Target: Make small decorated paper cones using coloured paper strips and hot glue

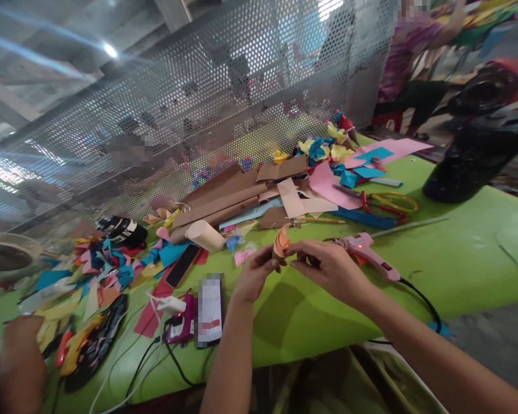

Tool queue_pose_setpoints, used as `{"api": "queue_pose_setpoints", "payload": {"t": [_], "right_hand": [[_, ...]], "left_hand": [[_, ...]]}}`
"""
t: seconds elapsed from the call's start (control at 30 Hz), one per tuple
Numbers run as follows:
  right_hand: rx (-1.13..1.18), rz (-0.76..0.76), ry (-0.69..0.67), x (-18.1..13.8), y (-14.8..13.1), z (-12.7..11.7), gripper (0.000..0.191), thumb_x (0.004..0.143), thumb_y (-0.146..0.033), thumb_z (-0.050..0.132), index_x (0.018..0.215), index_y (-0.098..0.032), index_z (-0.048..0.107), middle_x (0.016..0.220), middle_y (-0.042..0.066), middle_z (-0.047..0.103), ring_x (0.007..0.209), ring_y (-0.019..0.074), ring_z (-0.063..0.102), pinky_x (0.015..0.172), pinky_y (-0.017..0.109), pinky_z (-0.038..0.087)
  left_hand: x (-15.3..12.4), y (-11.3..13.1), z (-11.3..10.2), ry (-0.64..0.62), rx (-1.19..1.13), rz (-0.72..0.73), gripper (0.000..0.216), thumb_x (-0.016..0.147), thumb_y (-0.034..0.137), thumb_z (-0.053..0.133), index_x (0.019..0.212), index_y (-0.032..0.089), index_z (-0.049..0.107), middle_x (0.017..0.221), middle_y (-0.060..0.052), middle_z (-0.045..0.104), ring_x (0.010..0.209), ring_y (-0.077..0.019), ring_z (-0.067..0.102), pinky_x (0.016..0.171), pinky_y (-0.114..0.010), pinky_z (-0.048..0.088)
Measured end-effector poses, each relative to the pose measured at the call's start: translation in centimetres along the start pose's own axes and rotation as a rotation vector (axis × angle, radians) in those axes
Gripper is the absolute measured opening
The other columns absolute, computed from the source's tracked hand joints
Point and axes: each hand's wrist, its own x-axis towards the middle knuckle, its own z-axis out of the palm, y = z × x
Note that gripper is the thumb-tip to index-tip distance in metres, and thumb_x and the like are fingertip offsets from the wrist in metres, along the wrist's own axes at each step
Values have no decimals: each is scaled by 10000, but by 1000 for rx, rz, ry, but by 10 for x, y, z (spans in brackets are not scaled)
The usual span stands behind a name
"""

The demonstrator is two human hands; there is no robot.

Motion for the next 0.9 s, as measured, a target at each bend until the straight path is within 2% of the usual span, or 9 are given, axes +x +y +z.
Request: {"api": "queue_pose_setpoints", "payload": {"t": [0.17, 0.37, 0.63, 0.9], "right_hand": [[-15, -51, 10, 2, 8, 4, 96, 925, -208, 633, 921, -218, 729, 790, 34, 761, 632, 170, 685, 581, 257, 515], [-45, -117, 20, 4, 7, 5, 166, 963, -203, 598, 825, -220, 689, 716, 20, 724, 623, 163, 682, 586, 246, 511], [-63, -171, 120, -1, 7, 8, 155, 969, -188, 611, 917, -239, 748, 750, 22, 754, 657, 169, 711, 610, 262, 534], [28, -40, 92, -4, 3, 5, 144, 951, -257, 631, 985, -258, 771, 789, 33, 769, 633, 193, 696, 579, 311, 549]], "left_hand": [[-1, 0, 0, -14, -25, -2, 534, 673, 493, 905, 1111, 207, 796, 918, -69, 760, 769, -172, 642, 649, -274, 439], [-3, 1, 2, -41, -61, -15, 531, 677, 499, 907, 1105, 204, 799, 908, -66, 746, 772, -170, 632, 670, -286, 439], [-4, 4, 4, -22, -103, -16, 513, 650, 519, 917, 1016, 178, 803, 838, -56, 722, 733, -158, 604, 664, -282, 438], [-6, 6, 3, -38, -96, -10, 494, 668, 523, 905, 1004, 176, 799, 854, -64, 725, 752, -172, 618, 692, -300, 448]]}}
